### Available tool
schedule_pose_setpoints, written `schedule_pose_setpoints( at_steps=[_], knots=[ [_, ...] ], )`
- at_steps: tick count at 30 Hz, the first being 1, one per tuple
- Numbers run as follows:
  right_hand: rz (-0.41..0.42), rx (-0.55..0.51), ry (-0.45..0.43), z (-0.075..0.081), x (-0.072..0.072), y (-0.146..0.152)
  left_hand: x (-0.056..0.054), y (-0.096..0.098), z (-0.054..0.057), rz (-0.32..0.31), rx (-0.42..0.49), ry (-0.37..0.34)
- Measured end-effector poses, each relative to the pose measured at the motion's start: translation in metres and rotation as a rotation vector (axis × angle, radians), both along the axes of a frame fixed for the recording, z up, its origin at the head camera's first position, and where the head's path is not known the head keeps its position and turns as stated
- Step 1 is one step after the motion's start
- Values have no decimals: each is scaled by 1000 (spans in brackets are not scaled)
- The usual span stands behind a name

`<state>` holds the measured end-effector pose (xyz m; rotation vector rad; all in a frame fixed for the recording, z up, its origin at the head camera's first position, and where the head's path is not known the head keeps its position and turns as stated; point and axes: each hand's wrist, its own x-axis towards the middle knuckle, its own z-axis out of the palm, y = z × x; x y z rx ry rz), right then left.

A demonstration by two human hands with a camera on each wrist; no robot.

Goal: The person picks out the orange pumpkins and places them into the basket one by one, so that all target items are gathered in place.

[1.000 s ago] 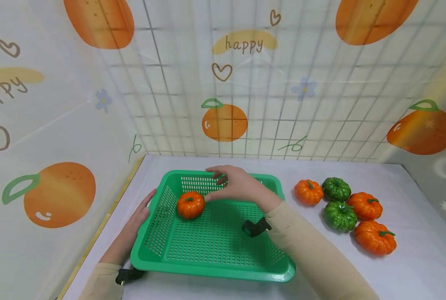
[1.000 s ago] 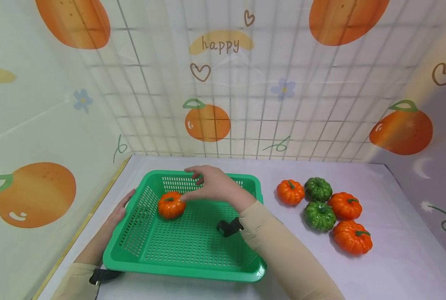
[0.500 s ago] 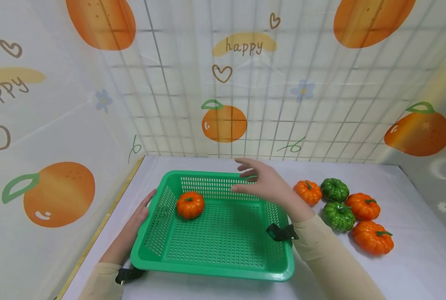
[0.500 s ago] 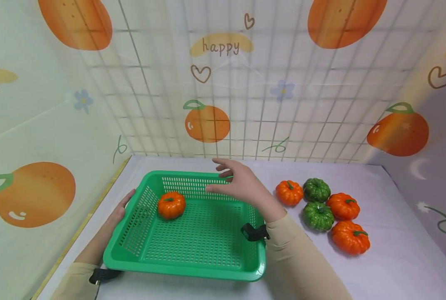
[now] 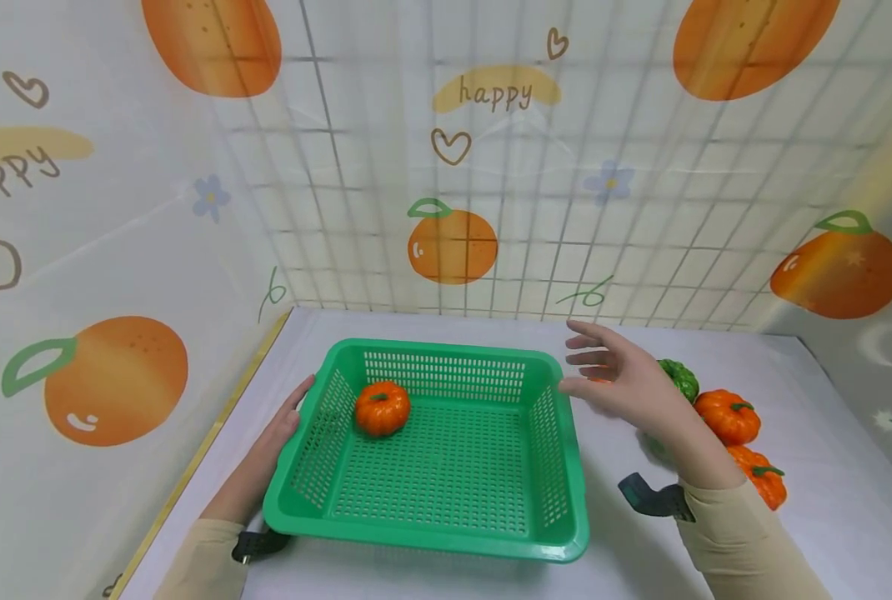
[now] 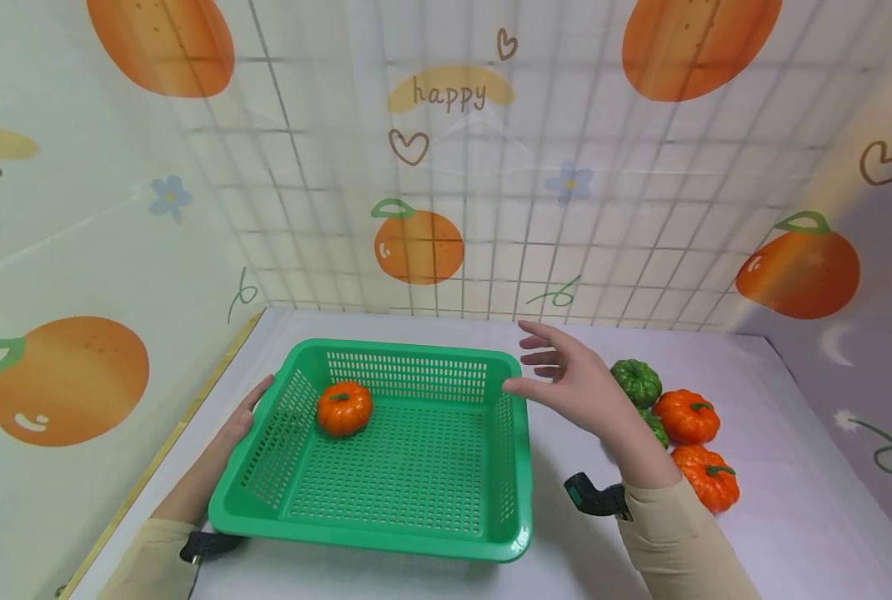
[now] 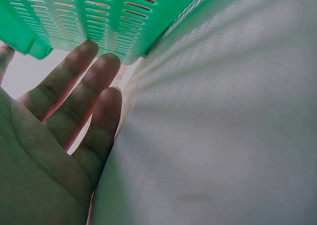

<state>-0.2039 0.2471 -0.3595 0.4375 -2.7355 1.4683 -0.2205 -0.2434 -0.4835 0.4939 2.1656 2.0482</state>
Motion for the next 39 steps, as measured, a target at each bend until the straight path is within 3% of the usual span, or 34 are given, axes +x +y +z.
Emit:
schedule_pose_setpoints(
  at_steps=[10, 15, 27, 36, 39],
  knots=[
    [-116, 85, 30, -23, 45, 53, -3, -2, -3, -23, -22, -11],
    [-225, 161, 80, -37, 68, 86, -2, -3, -6, -24, -25, 7],
    [-452, 127, -86, -73, 106, 142, -5, -1, -3, -11, -39, 60],
    [-606, 124, -133, -89, 123, 180, 0, -2, -3, -28, 7, 40],
    [-626, 144, -194, -97, 123, 188, 1, -2, -2, -28, 1, 40]
  ],
)
